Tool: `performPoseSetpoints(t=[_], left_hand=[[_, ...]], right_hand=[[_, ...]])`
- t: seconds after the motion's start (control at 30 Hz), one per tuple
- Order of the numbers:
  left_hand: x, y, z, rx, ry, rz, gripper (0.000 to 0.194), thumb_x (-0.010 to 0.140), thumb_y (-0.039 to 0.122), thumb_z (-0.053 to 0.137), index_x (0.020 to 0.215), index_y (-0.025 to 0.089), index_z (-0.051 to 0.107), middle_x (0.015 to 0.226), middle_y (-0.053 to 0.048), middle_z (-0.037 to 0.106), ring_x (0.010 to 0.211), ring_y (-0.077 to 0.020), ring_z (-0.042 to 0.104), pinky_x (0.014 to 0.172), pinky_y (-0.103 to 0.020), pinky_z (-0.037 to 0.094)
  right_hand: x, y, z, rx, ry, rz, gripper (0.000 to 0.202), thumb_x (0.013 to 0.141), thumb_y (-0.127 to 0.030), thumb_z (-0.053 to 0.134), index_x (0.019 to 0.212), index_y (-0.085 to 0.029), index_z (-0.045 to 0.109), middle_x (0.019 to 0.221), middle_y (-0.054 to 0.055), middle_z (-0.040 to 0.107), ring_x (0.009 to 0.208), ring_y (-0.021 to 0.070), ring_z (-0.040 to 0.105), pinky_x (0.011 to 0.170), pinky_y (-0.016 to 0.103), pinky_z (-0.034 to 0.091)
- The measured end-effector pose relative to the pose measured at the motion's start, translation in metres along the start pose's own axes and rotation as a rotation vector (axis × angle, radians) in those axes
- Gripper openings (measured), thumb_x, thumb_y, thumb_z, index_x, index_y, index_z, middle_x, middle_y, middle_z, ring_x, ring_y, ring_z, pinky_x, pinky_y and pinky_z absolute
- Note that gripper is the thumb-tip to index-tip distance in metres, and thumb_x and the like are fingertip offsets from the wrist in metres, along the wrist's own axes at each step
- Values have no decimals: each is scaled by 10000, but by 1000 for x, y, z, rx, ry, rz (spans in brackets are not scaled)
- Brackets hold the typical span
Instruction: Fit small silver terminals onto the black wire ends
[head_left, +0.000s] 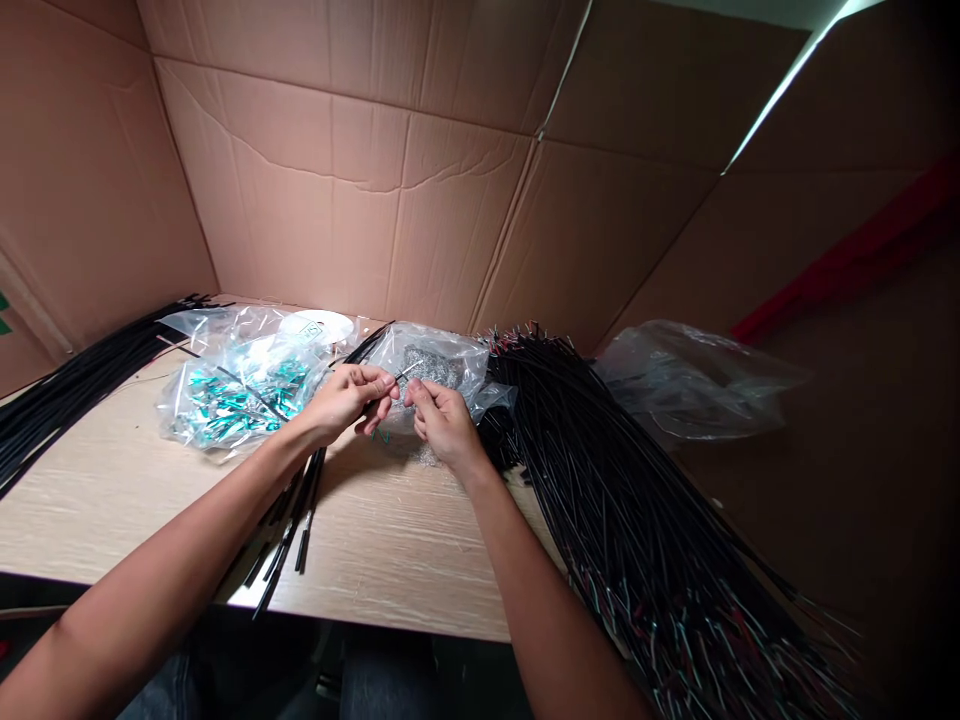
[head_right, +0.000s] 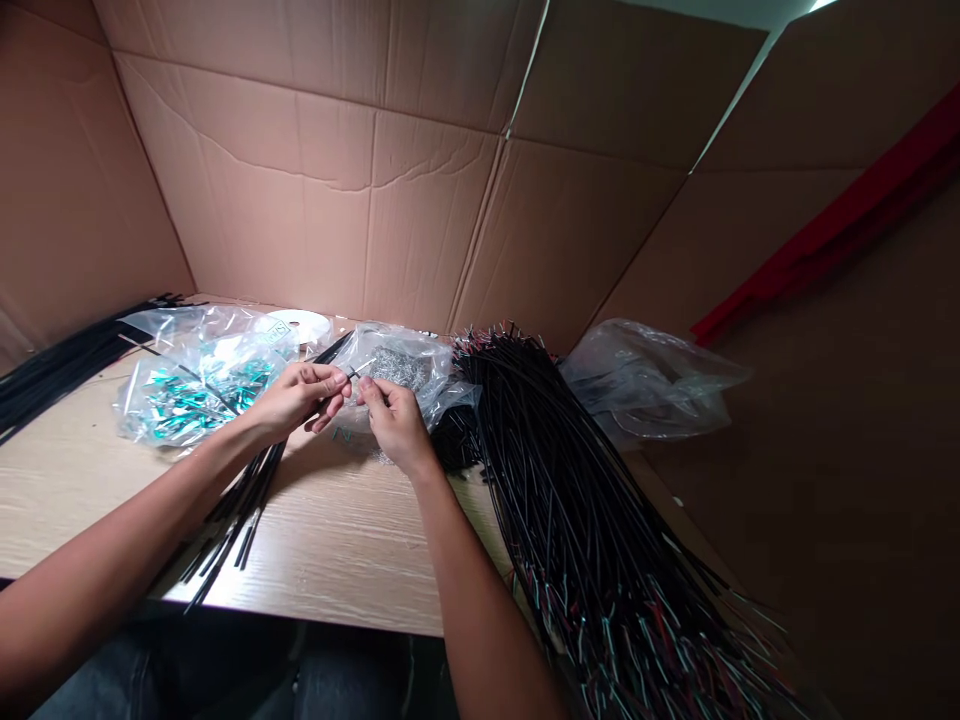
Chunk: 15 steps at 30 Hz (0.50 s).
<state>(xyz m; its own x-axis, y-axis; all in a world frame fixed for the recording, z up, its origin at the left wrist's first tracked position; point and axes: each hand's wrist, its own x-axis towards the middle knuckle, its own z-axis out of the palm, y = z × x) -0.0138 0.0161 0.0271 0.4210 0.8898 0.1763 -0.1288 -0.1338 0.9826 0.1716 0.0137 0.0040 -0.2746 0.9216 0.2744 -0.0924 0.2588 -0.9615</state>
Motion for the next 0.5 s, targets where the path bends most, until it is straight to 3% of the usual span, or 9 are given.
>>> performPoseSetpoints(t=[0.17, 0.27, 0.37, 0.5], left_hand=[[1, -3, -5, -59, -4, -15, 335, 928, 465, 689, 825, 147, 660, 544, 25, 567, 351, -68, 457, 335, -179, 293], [-1, -2, -3, -88, -60, -49, 323, 914, 471, 701, 819, 166, 657, 525, 33, 537, 348, -74, 428, 328, -188, 279], [-3, -1, -1, -112, -110, -101, 312, 882, 489, 730, 798, 196, 664, 513, 35, 506, 346, -78, 384, 319, -203, 261], [-5, 0, 1, -96, -123, -111, 339, 864, 536, 735, 758, 219, 678, 508, 23, 490, 349, -80, 347, 320, -222, 243]], right_hand=[[1, -6, -2, 155, 133, 13, 515, 929, -708, 593, 830, -205, 649, 591, -70, 324, 475, 84, 258, 444, 237, 190], [-1, -9, -1, 247, 119, -28, 387, 855, -572, 776, 994, -222, 688, 667, -68, 355, 520, 81, 272, 472, 233, 230], [-3, -9, 3, 240, 62, -61, 390, 801, -404, 864, 1117, -245, 700, 677, -79, 322, 537, 84, 253, 485, 236, 230], [-1, -3, 4, 123, 121, -50, 342, 798, -460, 842, 1001, -222, 702, 633, -83, 309, 528, 93, 260, 488, 256, 219]])
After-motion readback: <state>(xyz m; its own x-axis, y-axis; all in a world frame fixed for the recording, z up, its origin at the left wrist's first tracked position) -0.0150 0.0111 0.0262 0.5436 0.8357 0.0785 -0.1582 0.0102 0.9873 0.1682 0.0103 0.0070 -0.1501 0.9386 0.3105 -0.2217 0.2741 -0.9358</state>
